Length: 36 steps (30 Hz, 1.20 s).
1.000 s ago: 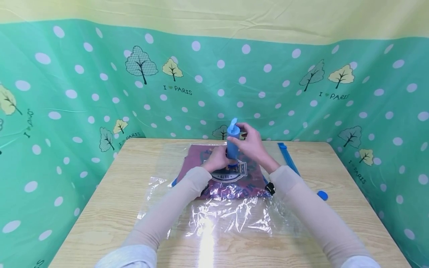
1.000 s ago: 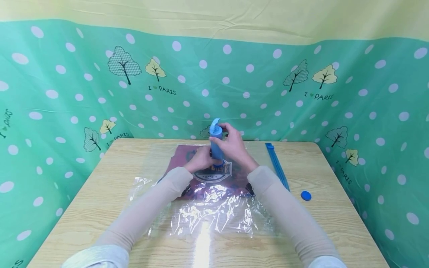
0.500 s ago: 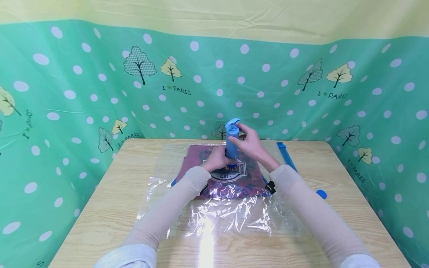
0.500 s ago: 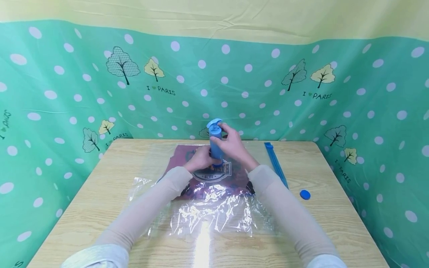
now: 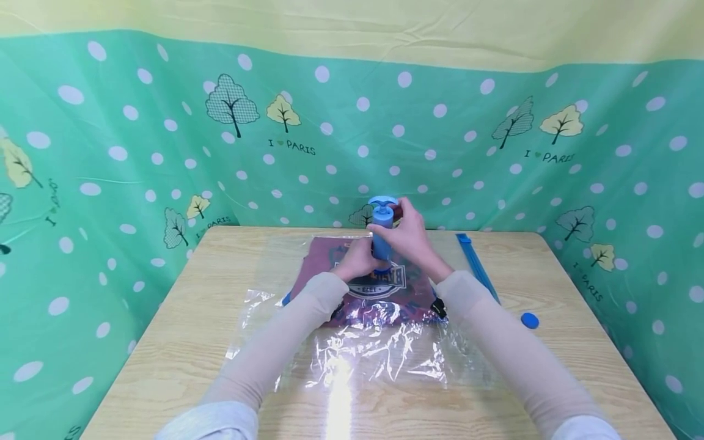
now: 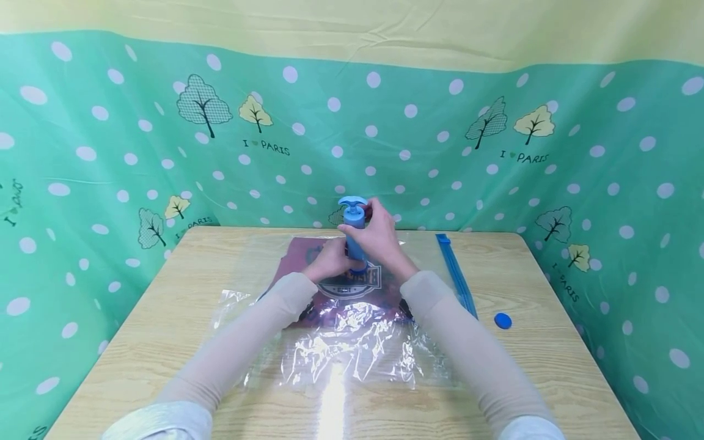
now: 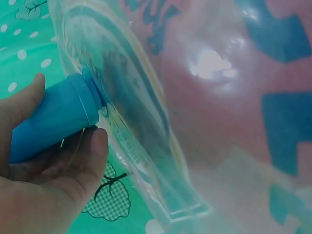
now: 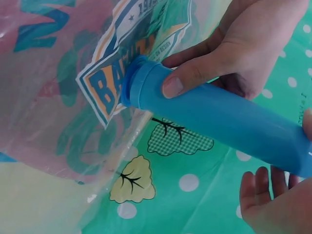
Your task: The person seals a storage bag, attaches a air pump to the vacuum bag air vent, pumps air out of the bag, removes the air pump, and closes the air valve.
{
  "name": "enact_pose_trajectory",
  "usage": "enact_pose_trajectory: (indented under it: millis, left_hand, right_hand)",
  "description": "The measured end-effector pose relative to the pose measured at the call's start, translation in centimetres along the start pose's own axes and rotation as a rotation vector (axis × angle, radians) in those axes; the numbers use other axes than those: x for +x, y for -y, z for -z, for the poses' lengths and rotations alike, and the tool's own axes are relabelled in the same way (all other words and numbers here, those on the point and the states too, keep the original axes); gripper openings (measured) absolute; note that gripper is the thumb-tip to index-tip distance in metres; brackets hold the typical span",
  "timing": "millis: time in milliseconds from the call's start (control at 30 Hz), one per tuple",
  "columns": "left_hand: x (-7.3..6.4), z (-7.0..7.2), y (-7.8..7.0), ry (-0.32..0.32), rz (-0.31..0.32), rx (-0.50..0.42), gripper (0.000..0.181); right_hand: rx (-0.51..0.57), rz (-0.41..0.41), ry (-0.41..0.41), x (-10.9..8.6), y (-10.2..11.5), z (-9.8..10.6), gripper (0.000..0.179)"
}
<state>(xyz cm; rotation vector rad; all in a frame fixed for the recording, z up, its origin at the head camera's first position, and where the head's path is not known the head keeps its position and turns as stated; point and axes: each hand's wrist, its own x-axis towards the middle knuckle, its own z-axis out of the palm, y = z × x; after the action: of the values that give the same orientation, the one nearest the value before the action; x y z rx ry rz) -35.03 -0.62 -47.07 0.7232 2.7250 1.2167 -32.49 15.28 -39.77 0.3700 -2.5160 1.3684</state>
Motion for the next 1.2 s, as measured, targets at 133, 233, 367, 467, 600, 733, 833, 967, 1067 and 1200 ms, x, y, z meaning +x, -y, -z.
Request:
enact_pose_trajectory:
  millis: [133,233,367,467,600,733,833,967,1067,1200]
  left_hand:
    - [0.1,0.0,0.0,0.01,0.011,0.002,0.05]
    - [0.1,0.1,0.0,0.013,0.011,0.002,0.052]
    - [0.1,0.1,0.2,0.01,0.001,0.002,0.057]
    - [0.0,0.1,0.1,0.01,0.001,-0.007,0.055]
    - [0.0,0.0,0.0,0.009,0.004,-0.012,0.053]
    - [0.1,-0.1,0.2,0.012,0.005,0.002,0.054]
    - [0.2,-0.1,0.1,0.016,0.007,0.0,0.054]
    - [0.1,-0.1,0.0,0.001,-0.009,-0.012,0.051]
    - [0.2,0.0,-0.2,-0.03,-0.035,-0.055,0.046]
    - [0.3,0.4,-0.8,-0.068,-0.053,-0.119,0.047]
  right_hand:
    - [0.013,-0.001,0.048,-0.1,0.1,0.2,0.061]
    - [0.071,0.01,0.097,-0.1,0.1,0.5,0.059]
    - [0.114,0.043,0.125,0.0,0.0,0.9,0.053]
    - [0.1,0.055,0.101,0.0,-0.2,0.9,0.052]
    - [0.066,0.05,0.029,0.0,-0.2,0.7,0.049]
    - [0.032,0.046,-0.032,-0.1,-0.1,0.4,0.047]
    - [0.021,0.048,-0.041,-0.1,-0.2,0.3,0.048]
    - [0.079,0.031,0.008,-0.2,-0.3,0.7,0.049]
    - [0.148,0.014,0.06,0.1,-0.5,1.2,0.052]
    - [0.18,0.016,0.088,0.5,-0.9,1.7,0.055]
